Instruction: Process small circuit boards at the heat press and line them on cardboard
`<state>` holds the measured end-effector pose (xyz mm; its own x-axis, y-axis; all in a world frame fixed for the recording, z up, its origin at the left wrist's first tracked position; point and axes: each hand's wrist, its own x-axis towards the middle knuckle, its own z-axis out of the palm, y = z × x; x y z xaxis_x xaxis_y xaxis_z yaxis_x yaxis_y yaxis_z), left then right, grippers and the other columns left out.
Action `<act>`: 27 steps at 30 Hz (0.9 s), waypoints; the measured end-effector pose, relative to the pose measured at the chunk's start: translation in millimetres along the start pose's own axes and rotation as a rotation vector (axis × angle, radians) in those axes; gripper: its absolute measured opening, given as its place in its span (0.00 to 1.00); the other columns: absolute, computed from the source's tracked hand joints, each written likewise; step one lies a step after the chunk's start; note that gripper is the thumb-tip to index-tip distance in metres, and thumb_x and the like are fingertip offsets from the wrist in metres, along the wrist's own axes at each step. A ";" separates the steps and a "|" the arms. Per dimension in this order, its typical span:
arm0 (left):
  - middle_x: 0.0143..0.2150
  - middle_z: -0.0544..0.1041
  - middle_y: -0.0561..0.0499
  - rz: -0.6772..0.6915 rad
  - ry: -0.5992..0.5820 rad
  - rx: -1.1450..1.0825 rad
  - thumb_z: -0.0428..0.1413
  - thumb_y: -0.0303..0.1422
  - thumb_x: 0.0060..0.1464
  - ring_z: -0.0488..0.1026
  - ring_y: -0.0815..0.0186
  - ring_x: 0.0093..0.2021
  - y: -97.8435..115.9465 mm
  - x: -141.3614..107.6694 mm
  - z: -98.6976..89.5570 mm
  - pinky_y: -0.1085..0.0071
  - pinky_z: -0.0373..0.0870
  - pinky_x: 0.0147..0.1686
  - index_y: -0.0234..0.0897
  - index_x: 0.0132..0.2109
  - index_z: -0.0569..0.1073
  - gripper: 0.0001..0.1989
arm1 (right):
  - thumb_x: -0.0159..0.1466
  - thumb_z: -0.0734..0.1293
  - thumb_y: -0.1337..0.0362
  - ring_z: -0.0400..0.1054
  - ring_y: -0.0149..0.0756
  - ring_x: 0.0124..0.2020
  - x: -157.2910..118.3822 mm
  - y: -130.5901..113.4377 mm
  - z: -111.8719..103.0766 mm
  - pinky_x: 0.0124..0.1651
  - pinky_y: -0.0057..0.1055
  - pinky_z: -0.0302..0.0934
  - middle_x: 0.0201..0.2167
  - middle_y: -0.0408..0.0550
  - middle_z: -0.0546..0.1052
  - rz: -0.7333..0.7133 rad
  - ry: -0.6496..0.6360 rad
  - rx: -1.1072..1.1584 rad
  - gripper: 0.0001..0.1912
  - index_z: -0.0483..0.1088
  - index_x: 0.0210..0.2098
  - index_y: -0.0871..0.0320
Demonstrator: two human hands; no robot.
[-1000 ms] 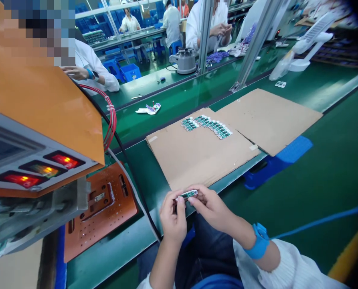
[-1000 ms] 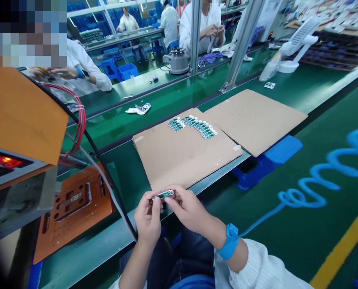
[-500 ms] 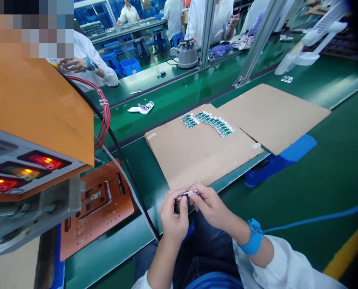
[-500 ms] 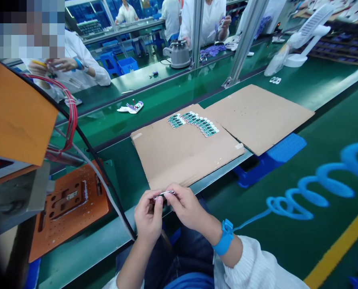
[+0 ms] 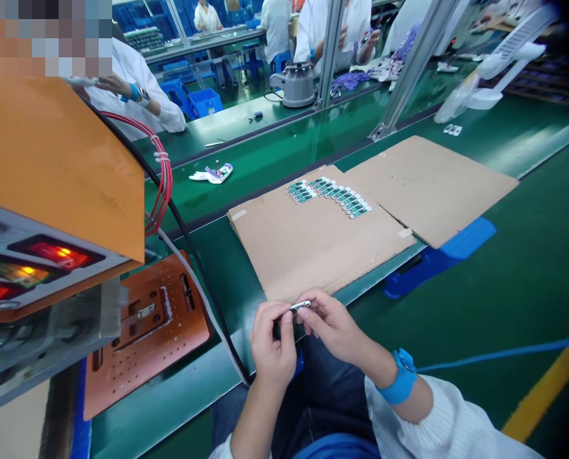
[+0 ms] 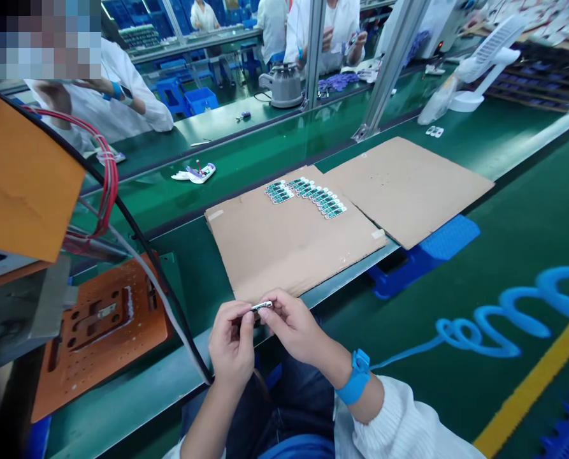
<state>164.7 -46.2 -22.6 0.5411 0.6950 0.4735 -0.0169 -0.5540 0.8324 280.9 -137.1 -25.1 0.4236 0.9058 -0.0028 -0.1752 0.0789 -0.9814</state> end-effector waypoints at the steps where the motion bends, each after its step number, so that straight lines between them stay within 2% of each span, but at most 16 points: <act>1: 0.38 0.74 0.50 -0.013 -0.001 -0.004 0.54 0.24 0.61 0.74 0.67 0.39 -0.4 -0.7 0.3 0.72 0.72 0.38 0.38 0.43 0.73 0.06 | 0.70 0.65 0.56 0.65 0.28 0.27 0.1 0.1 0.2 0.29 0.26 0.63 0.29 0.42 0.71 -0.002 0.011 0.000 0.10 0.68 0.42 0.57; 7: 0.40 0.73 0.51 -0.127 0.016 -0.062 0.56 0.26 0.61 0.74 0.68 0.37 -3.5 -6.4 2.9 0.73 0.72 0.35 0.40 0.48 0.71 0.09 | 0.68 0.67 0.57 0.65 0.27 0.25 2.6 -2.1 1.3 0.28 0.26 0.63 0.29 0.42 0.72 -0.014 0.030 0.047 0.09 0.71 0.41 0.57; 27: 0.38 0.73 0.51 -0.003 0.033 -0.018 0.55 0.23 0.60 0.73 0.68 0.38 -0.5 -1.6 2.1 0.75 0.71 0.35 0.38 0.44 0.71 0.07 | 0.66 0.70 0.59 0.66 0.27 0.25 3.2 0.3 -1.6 0.27 0.25 0.64 0.31 0.44 0.76 -0.022 0.044 0.005 0.07 0.76 0.42 0.54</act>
<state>165.6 -48.0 -24.3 0.5133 0.7114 0.4801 -0.0311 -0.5436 0.8387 283.6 -134.9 -25.7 0.4661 0.8847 0.0101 -0.1696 0.1005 -0.9804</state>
